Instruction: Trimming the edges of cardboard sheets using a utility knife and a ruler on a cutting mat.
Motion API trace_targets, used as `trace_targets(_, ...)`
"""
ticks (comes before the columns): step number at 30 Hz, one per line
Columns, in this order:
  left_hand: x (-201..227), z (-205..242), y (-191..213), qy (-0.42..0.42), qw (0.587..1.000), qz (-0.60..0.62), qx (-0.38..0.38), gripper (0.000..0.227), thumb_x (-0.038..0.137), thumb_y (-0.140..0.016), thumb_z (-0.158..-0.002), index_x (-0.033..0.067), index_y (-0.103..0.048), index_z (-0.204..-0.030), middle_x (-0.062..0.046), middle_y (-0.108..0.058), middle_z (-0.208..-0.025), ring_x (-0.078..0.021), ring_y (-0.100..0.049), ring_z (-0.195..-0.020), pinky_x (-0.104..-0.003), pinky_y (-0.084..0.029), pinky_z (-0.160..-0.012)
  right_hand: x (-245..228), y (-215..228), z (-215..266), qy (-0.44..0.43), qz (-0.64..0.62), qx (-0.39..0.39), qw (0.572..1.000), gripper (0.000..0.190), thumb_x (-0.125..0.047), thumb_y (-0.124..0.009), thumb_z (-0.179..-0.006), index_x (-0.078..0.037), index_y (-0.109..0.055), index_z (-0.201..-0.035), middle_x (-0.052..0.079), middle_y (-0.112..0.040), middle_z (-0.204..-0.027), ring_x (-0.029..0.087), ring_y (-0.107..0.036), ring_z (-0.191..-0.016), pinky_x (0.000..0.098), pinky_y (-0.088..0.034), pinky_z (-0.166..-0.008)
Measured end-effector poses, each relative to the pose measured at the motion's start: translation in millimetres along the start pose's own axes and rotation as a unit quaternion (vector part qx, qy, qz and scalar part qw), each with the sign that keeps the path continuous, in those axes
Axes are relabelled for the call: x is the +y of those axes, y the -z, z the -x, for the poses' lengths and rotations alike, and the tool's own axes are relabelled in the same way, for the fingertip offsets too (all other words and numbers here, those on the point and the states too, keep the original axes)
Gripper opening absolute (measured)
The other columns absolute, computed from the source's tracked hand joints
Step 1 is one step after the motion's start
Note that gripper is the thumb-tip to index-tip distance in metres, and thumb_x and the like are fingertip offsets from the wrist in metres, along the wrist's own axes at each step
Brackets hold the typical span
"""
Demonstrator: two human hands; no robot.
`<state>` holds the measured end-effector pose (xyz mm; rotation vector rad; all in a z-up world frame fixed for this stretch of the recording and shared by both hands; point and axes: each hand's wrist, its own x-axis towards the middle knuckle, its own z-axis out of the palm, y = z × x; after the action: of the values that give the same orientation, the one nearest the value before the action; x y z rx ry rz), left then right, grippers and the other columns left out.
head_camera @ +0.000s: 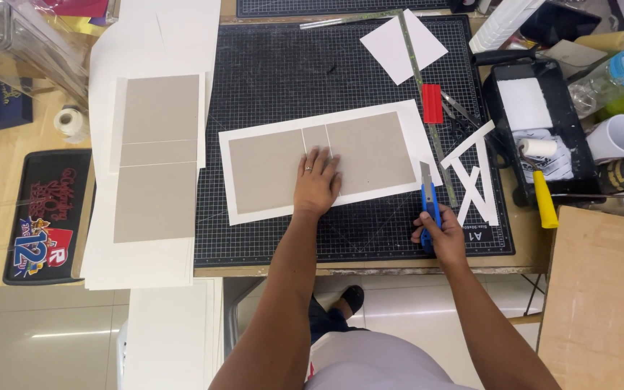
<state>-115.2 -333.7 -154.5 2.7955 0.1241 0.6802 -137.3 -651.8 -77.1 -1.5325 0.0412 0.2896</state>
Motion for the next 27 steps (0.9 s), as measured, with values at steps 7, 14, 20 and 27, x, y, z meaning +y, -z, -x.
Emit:
trace_targets(7,-0.1,-0.4,-1.6,0.000,1.000,-0.002,0.004,0.044,0.042,-0.058,-0.098,0.0289,-0.061,-0.140,-0.004,-0.055,-0.147,-0.0287,-0.041,-0.148,-0.052,-0.028,-0.125,1.8,0.3,-2.7,-0.003,-0.008,-0.001,1.000,0.034,-0.010,-0.063,-0.104,0.005,-0.051,-0.132,0.025,-0.068,-0.091,0.030,-0.071,-0.068,0.0440,-0.065,-0.058)
trace_targets(14,0.4,-0.4,-0.5,0.002,1.000,-0.003,0.001,0.045,0.043,-0.058,-0.098,0.0292,-0.061,-0.140,-0.003,-0.055,-0.147,-0.0282,-0.041,-0.148,-0.052,-0.027,-0.126,2.3,-0.8,-2.9,0.009,0.005,-0.002,1.000,0.033,-0.011,-0.064,-0.103,0.004,-0.052,-0.131,0.025,-0.069,-0.090,0.030,-0.072,-0.068,0.0424,-0.065,-0.058)
trace_targets(20,0.2,-0.3,-1.7,0.002,1.000,-0.003,0.001,0.045,0.044,-0.058,-0.097,0.0294,-0.061,-0.141,-0.003,-0.054,-0.147,-0.0282,-0.040,-0.148,-0.052,-0.028,-0.125,-2.3,-3.1,-0.3,0.009,0.018,0.003,1.000,0.032,-0.010,-0.064,-0.103,0.004,-0.053,-0.130,0.025,-0.069,-0.090,0.029,-0.071,-0.068,0.0417,-0.064,-0.058)
trace_targets(27,-0.1,-0.9,-0.3,0.000,1.000,-0.004,0.004,0.045,0.044,-0.059,-0.097,0.0296,-0.062,-0.139,-0.003,-0.055,-0.146,-0.0283,-0.041,-0.147,-0.052,-0.029,-0.125,2.9,-2.0,-2.6,-0.001,0.005,0.009,1.000,0.034,-0.011,-0.065,-0.103,0.005,-0.053,-0.130,0.026,-0.069,-0.091,0.030,-0.071,-0.068,0.0445,-0.065,-0.060)
